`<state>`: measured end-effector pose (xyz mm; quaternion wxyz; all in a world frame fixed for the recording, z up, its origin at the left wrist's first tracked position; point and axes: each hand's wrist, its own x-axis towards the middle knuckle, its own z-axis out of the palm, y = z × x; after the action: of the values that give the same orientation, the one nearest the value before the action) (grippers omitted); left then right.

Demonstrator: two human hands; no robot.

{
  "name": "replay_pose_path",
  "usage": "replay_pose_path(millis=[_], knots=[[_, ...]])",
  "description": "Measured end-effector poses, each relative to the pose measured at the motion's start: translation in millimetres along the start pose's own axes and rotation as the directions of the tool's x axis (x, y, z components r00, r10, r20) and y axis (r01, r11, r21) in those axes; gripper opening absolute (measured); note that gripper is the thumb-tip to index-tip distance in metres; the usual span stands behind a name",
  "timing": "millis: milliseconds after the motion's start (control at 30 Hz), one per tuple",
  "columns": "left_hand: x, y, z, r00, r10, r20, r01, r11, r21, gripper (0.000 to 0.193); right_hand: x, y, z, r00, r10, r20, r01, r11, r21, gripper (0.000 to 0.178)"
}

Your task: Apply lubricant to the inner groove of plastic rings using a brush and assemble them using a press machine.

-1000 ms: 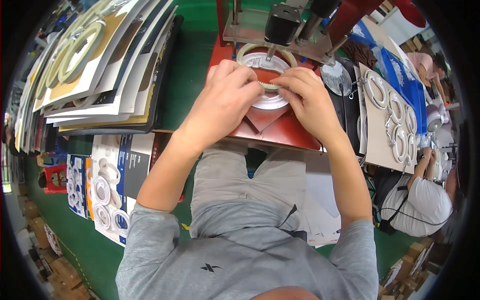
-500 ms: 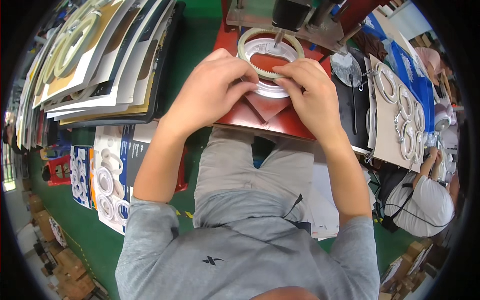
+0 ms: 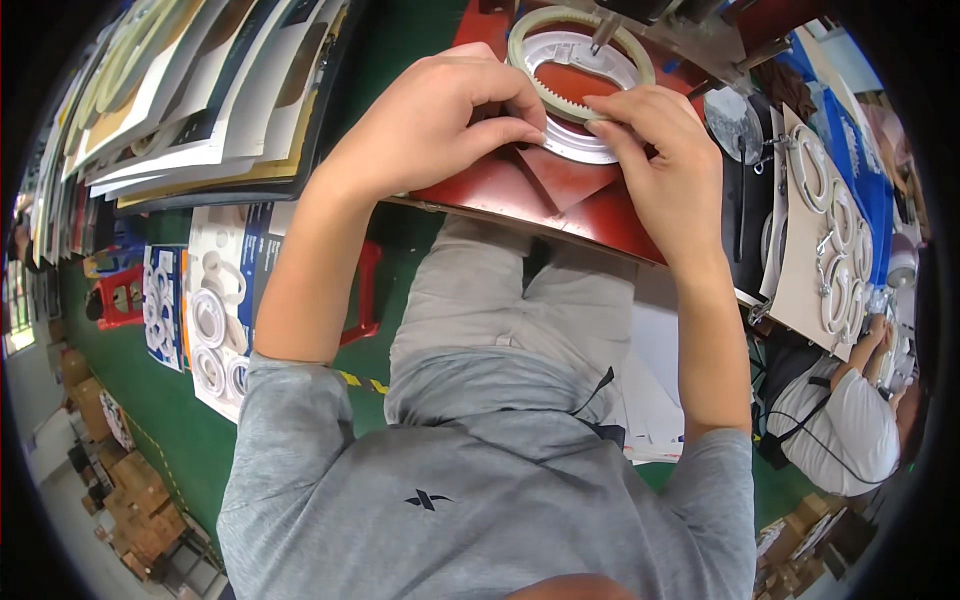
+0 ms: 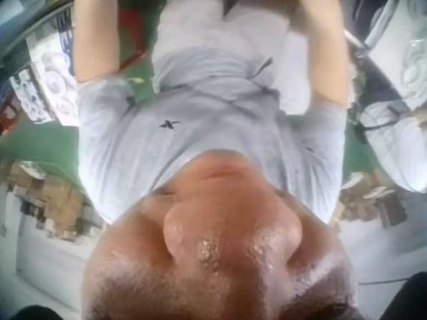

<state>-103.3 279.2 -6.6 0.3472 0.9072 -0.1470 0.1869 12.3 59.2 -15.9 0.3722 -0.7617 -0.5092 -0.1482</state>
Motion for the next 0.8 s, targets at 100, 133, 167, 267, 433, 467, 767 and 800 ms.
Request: replay_pose_path(millis=[100, 133, 167, 267, 433, 467, 767, 800], knots=[[-1, 0, -1, 1.0, 0.001, 0.03, -0.002, 1.0, 0.023, 0.01, -3, 0, 1, 1.0, -0.003, 0.007, 0.003, 1.0, 0.007, 0.016], [0, 0, -3, 0.999, -0.015, 0.037, 0.014, 1.0, 0.022, 0.01, 1, 1, 2, 1.0, -0.014, 0.003, 0.014, 1.0, 0.007, 0.016], [0, -1, -3, 0.999, 0.021, 0.025, -0.022, 0.999, 0.032, 0.01, 1, 1, 1, 1.0, -0.021, 0.001, 0.021, 1.0, 0.011, 0.016], [-6, 4, 5, 0.998, 0.063, -0.031, -0.06, 0.994, 0.092, 0.012, -2, 0, -3, 0.999, 0.02, 0.049, -0.02, 1.0, -0.002, 0.017], [-25, 20, 9, 0.982, 0.158, -0.103, -0.115, 0.934, 0.338, 0.024, 2, -2, -4, 0.998, -0.004, 0.057, 0.004, 1.0, -0.006, 0.017], [-32, 19, 15, 0.981, 0.132, -0.141, -0.081, 0.944, 0.32, 0.028, 4, -1, -3, 0.998, -0.009, 0.059, 0.009, 1.0, 0.005, 0.018], [-36, 22, 26, 0.97, 0.035, -0.241, 0.003, 0.988, 0.155, 0.03, 0, -9, -6, 0.996, -0.068, 0.053, 0.073, 0.991, -0.11, 0.021], [-38, 20, 28, 0.971, 0.024, -0.24, 0.01, 0.99, 0.141, 0.03, 0, -11, -5, 0.996, -0.073, 0.049, 0.079, 0.989, -0.127, 0.021]])
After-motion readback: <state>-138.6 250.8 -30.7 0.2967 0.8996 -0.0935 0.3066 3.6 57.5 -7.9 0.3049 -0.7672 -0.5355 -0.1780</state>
